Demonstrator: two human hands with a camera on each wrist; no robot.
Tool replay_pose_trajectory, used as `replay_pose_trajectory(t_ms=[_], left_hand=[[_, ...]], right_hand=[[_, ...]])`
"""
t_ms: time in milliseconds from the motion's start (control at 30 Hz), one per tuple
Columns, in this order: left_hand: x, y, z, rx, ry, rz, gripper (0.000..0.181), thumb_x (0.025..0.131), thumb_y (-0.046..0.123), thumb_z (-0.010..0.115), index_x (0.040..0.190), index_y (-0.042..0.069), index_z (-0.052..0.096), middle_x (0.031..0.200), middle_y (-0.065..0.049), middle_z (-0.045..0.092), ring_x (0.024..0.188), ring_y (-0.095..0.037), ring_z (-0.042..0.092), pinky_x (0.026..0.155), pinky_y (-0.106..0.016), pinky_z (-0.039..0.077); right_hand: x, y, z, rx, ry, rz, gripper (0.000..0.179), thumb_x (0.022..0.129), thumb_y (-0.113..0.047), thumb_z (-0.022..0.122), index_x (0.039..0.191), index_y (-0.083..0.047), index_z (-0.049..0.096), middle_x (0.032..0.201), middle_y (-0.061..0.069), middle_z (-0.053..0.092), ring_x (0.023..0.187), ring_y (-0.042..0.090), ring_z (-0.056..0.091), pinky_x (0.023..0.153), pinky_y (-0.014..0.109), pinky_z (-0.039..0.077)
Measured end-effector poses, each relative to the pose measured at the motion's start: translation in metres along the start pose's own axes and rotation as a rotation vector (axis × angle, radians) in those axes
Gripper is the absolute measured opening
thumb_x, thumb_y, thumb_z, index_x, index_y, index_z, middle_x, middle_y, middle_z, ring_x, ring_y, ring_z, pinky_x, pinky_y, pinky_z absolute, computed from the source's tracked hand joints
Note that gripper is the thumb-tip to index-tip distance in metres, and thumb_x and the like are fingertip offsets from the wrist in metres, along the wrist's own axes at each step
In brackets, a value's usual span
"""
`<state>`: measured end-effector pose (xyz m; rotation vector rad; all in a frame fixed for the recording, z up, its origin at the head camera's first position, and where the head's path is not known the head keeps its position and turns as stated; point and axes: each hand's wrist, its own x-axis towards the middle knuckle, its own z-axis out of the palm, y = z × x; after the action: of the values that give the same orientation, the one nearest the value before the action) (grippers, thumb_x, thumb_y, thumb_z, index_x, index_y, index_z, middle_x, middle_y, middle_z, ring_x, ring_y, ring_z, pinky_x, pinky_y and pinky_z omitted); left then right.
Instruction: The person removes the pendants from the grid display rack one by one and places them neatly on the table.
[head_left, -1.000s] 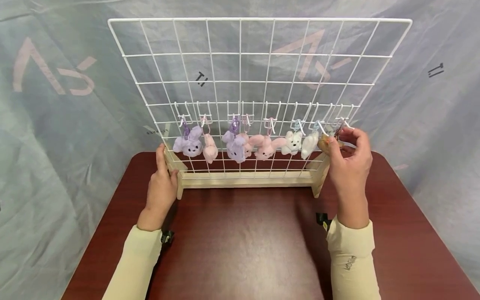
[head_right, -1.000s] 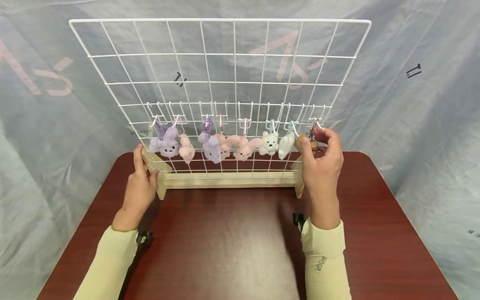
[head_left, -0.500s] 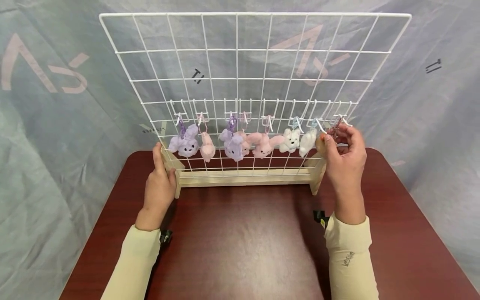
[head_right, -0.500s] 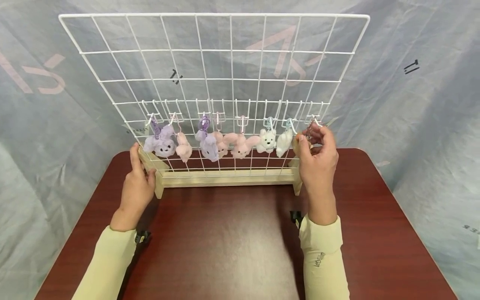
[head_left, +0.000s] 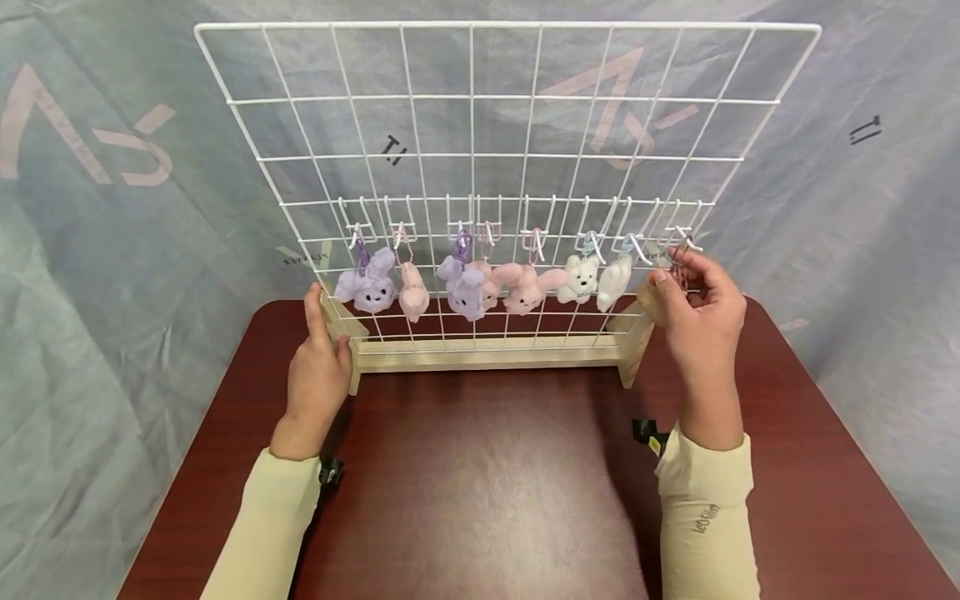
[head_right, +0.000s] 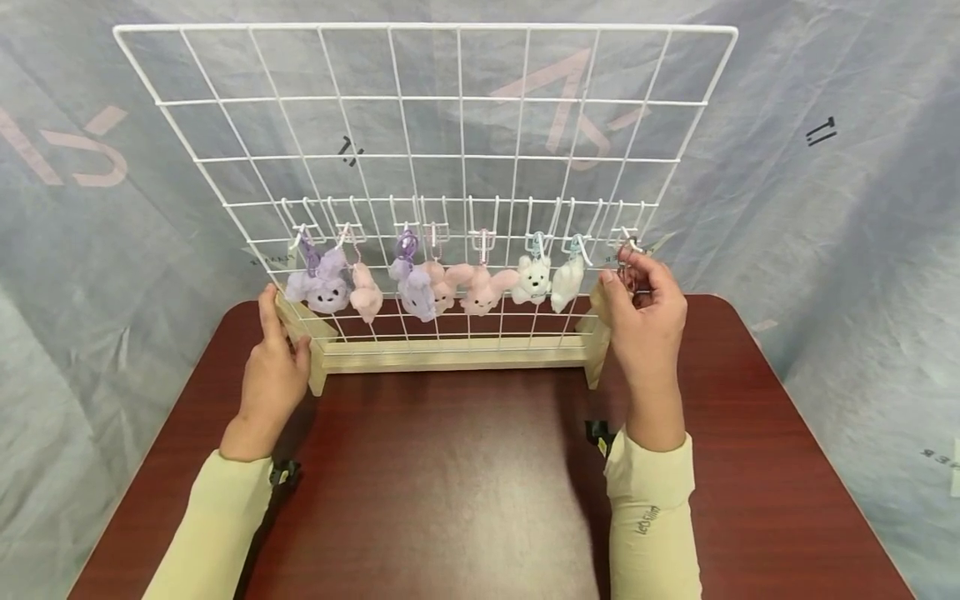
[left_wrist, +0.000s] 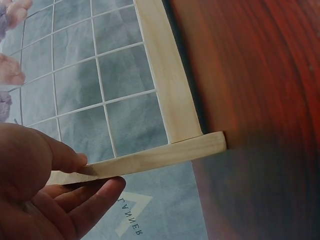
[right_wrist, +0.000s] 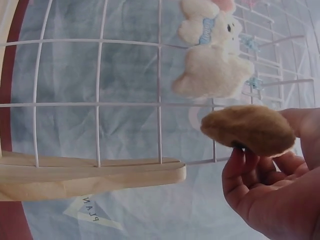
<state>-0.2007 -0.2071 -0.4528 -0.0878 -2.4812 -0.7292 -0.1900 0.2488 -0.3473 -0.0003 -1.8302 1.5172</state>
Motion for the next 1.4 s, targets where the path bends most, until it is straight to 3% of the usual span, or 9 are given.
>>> replay_pose_trajectory(t_ms=[200,533,800,1100,1233,1400], left_hand=[[0.0,-0.001,0.0,0.015,0.004,-0.008,0.089,0.099,0.003,0.065,0.168,0.015,0.011,0.056,-0.019,0.051,0.044,-0.032,0.046,0.047,-0.046,0.037],[-0.001,0.001,0.001,0.006,-0.004,-0.007,0.089,0.099,0.002,0.065,0.169,0.015,0.01,0.055,-0.016,0.049,0.045,-0.031,0.046,0.048,-0.046,0.037],[-0.002,-0.001,0.002,0.013,0.005,-0.015,0.09,0.099,0.001,0.065,0.169,0.016,0.011,0.055,-0.016,0.049,0.046,-0.032,0.046,0.048,-0.048,0.038],[0.0,-0.001,0.001,0.01,0.008,-0.006,0.089,0.099,0.004,0.065,0.169,0.015,0.01,0.055,-0.017,0.05,0.046,-0.032,0.046,0.048,-0.048,0.038],[0.0,0.0,0.001,0.014,0.003,-0.009,0.09,0.099,0.004,0.065,0.169,0.016,0.009,0.056,-0.017,0.05,0.046,-0.033,0.046,0.048,-0.047,0.038],[-0.001,0.0,0.002,0.016,-0.005,-0.014,0.09,0.1,0.004,0.064,0.169,0.016,0.008,0.055,-0.017,0.05,0.045,-0.031,0.045,0.048,-0.045,0.037]], right_hand=[[0.0,-0.001,-0.001,0.164,0.0,-0.025,0.024,0.087,0.009,0.077,0.102,-0.009,0.078,0.098,-0.006,0.076,0.076,0.007,0.062,0.066,0.012,0.05],[-0.004,-0.01,-0.003,0.305,0.009,-0.046,0.014,0.089,0.009,0.073,0.102,0.005,0.076,0.083,0.002,0.075,0.074,0.01,0.072,0.064,0.014,0.052],[-0.006,-0.018,-0.004,0.363,-0.001,-0.04,0.009,0.09,0.01,0.072,0.099,0.009,0.074,0.084,0.006,0.076,0.075,0.013,0.074,0.068,0.016,0.056],[-0.009,-0.029,-0.009,0.319,0.018,-0.085,0.012,0.089,0.007,0.076,0.101,0.009,0.076,0.094,0.003,0.078,0.08,0.01,0.073,0.076,0.017,0.057],[-0.011,-0.03,-0.009,0.302,-0.037,-0.1,0.014,0.09,0.008,0.075,0.103,0.01,0.076,0.094,0.002,0.079,0.08,0.008,0.074,0.077,0.016,0.057],[-0.013,-0.028,-0.008,0.226,-0.153,-0.047,0.015,0.094,0.008,0.07,0.102,-0.002,0.077,0.095,-0.003,0.079,0.082,0.004,0.073,0.076,0.014,0.057]])
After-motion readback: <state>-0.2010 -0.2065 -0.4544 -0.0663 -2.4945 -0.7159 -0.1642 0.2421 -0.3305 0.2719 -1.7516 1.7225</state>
